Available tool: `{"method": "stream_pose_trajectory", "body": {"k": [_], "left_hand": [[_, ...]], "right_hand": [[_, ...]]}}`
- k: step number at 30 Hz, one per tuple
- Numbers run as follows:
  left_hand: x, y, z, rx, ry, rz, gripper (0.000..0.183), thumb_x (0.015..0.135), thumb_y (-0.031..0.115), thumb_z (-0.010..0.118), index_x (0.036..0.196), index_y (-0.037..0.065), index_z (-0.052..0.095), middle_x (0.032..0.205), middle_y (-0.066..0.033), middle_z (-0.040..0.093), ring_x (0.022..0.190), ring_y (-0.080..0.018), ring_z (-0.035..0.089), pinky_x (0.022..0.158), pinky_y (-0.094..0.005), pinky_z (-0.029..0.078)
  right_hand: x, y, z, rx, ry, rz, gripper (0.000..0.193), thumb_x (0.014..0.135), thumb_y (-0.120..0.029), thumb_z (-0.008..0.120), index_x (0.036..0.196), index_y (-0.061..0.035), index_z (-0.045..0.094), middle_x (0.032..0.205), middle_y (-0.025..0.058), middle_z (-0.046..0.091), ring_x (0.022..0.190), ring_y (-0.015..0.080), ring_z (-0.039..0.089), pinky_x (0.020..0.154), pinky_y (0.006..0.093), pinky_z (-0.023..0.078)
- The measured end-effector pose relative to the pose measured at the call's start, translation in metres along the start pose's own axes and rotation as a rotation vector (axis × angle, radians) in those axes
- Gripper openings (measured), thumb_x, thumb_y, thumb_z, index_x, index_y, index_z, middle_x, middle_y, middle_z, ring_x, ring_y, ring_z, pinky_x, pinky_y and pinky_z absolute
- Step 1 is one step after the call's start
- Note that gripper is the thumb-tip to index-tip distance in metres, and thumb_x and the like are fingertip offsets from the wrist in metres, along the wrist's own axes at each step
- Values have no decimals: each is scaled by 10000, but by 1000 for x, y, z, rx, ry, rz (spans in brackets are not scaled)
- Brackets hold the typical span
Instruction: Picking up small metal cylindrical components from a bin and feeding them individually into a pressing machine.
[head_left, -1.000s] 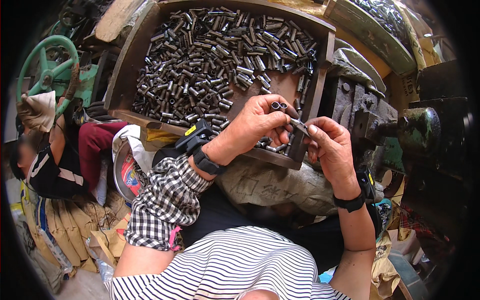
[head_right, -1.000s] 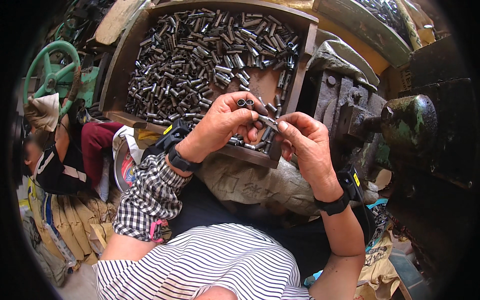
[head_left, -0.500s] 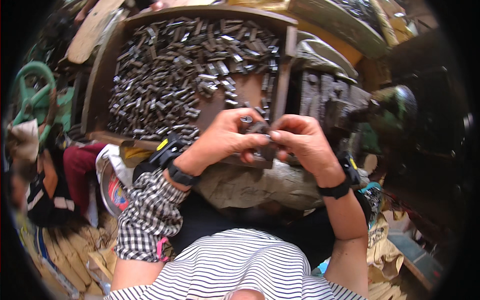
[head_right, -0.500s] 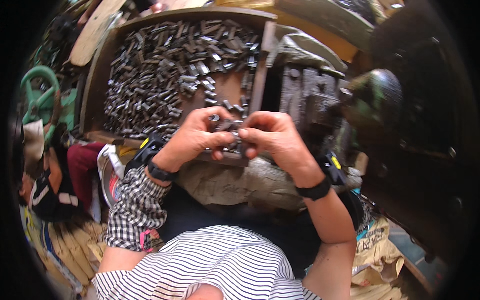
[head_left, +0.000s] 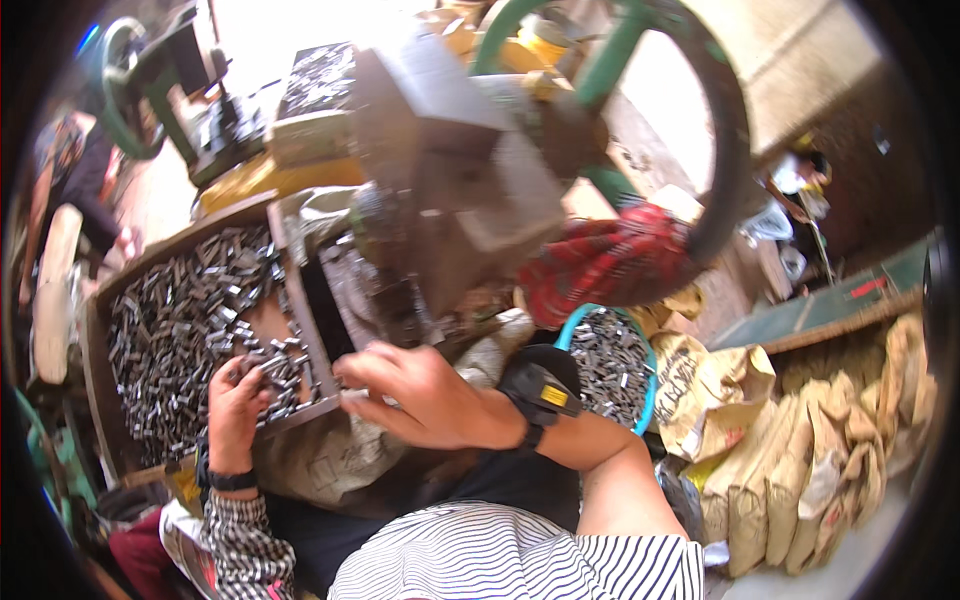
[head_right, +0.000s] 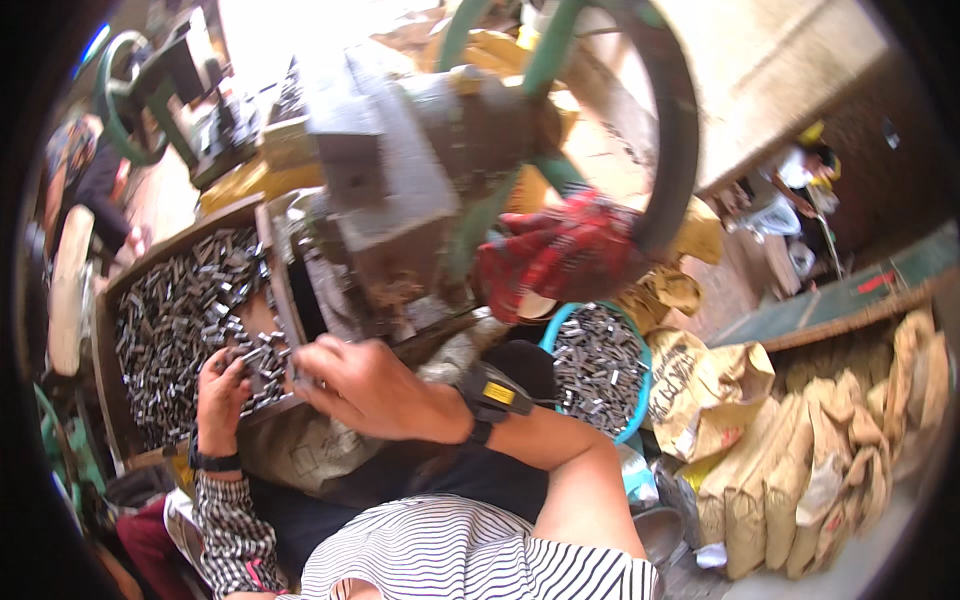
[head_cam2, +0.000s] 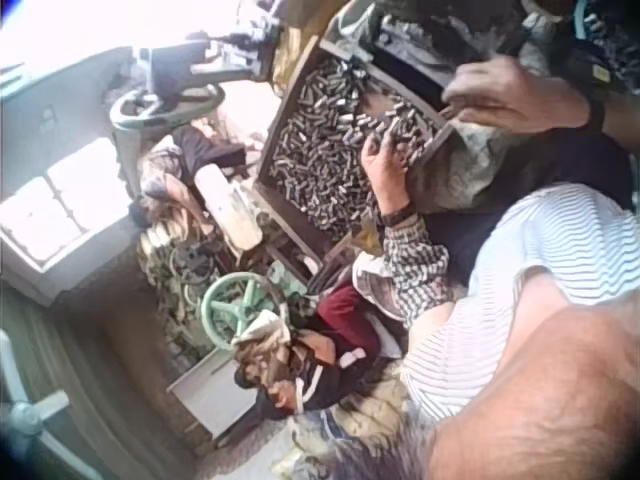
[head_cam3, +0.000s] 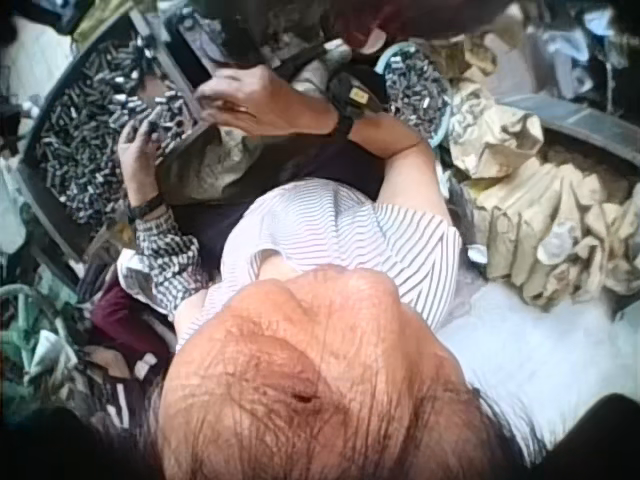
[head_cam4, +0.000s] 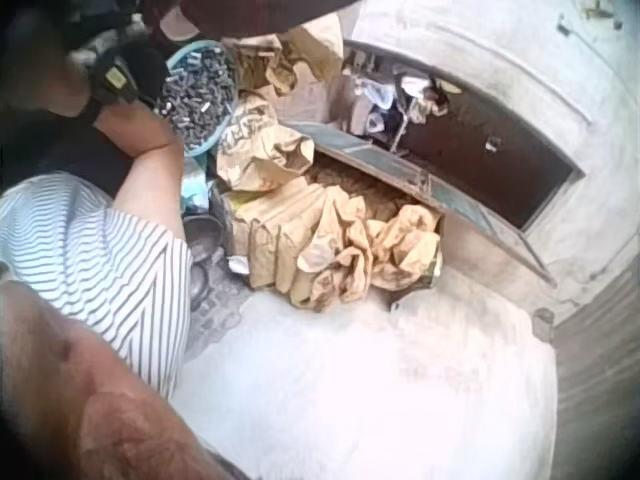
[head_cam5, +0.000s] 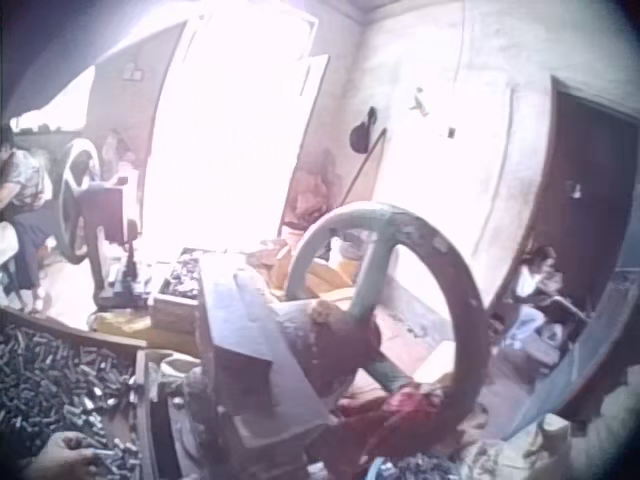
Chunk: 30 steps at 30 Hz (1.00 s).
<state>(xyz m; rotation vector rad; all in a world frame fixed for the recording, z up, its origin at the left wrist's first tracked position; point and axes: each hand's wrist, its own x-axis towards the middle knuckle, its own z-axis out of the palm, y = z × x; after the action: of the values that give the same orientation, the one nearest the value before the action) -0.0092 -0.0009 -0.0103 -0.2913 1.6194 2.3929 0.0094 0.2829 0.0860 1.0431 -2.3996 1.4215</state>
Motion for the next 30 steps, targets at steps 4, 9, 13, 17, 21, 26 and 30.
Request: {"method": "stream_pose_trajectory", "body": {"k": [4, 9, 13, 17, 21, 26, 30], "left_hand": [[-31, 17, -12, 83, 25, 83, 98, 858, 60, 603, 943, 37, 561, 792, -19, 581, 635, -75, 554, 515, -185, 439], [-69, 17, 5, 114, 133, -24, 96, 846, 69, 618, 890, 64, 532, 737, -51, 584, 526, -107, 558, 431, -181, 436], [-61, 14, 62, 65, 87, -107, 126, 829, 44, 634, 922, 13, 555, 774, -52, 592, 571, -125, 587, 467, -215, 445], [-33, 17, 85, 39, -50, -80, 139, 841, 71, 645, 924, 7, 554, 761, -57, 594, 596, -127, 592, 490, -221, 467], [8, 18, 102, 83, -135, -40, 125, 845, 93, 636, 915, 28, 554, 768, -26, 585, 634, -114, 616, 511, -216, 471], [65, 2, 102, 113, -155, 1, 122, 853, 107, 636, 917, 24, 574, 796, -42, 620, 657, -121, 651, 525, -213, 535], [86, -12, 100, 90, -96, 19, 107, 854, 102, 636, 881, 23, 568, 765, -42, 621, 658, -133, 661, 524, -223, 542]], "right_hand": [[-65, -53, -96, -387, 454, -178, 543, 705, 61, 620, 1214, -13, 449, 1021, 170, 555, 847, 318, 610, 675, 375, 521], [-83, -29, -157, -448, 984, 30, 387, 835, -59, 558, 1195, 26, 445, 1231, 152, 456, 1080, 233, 474, 943, 362, 361], [-85, 36, -133, -38, 1056, 301, 346, 778, -132, 733, 1056, -8, 569, 922, 49, 628, 825, 136, 582, 779, 287, 467], [-89, 58, -141, 15, 1061, 139, 310, 820, -83, 669, 1105, -35, 557, 1037, 41, 597, 867, 135, 573, 754, 285, 482], [-86, 45, -160, -88, 1086, 189, 420, 814, -72, 670, 1208, -18, 533, 1143, 79, 586, 977, 168, 573, 790, 291, 494], [-62, -3, -206, -195, 980, 330, 513, 803, -93, 676, 1269, -1, 481, 1174, 99, 571, 971, 187, 582, 807, 293, 500], [-24, -31, -234, -334, 808, 392, 498, 818, -129, 639, 1266, 12, 473, 1200, 126, 554, 974, 205, 582, 826, 302, 490]]}}
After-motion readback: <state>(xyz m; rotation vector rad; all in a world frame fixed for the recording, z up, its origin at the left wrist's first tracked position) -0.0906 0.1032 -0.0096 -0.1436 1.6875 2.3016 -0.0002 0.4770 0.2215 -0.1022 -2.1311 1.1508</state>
